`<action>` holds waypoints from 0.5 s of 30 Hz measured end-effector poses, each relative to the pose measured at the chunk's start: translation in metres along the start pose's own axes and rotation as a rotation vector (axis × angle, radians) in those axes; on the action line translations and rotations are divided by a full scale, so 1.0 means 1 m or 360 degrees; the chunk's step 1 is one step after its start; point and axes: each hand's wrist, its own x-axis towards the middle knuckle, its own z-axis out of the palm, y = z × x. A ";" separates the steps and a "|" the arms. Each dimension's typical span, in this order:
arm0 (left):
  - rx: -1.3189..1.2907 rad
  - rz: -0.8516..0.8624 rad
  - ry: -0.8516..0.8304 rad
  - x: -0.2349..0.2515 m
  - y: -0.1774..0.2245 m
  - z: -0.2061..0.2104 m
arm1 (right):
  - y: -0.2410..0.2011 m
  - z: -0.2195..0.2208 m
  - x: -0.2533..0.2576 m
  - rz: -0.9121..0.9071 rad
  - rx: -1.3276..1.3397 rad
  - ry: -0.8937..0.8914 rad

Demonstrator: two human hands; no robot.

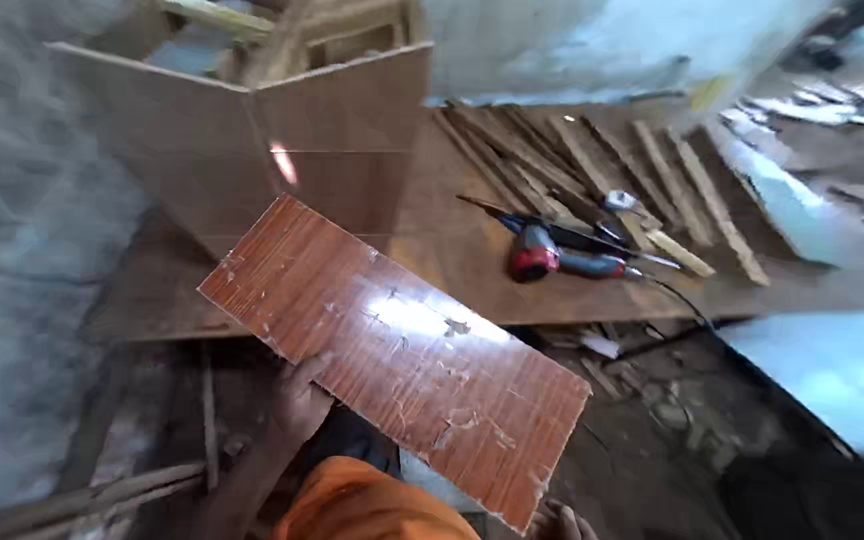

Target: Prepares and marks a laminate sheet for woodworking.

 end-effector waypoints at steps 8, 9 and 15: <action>-0.0010 -0.0463 -0.0401 0.037 -0.103 0.142 | -0.049 0.001 -0.027 -0.0259 0.0222 0.0468; 0.0020 -0.0504 -0.0444 0.039 -0.116 0.157 | -0.039 -0.009 -0.022 -0.0254 0.0288 0.0385; 0.0204 -0.0735 -0.0603 0.054 -0.204 0.233 | -0.040 -0.073 -0.029 -0.0058 0.0383 0.0704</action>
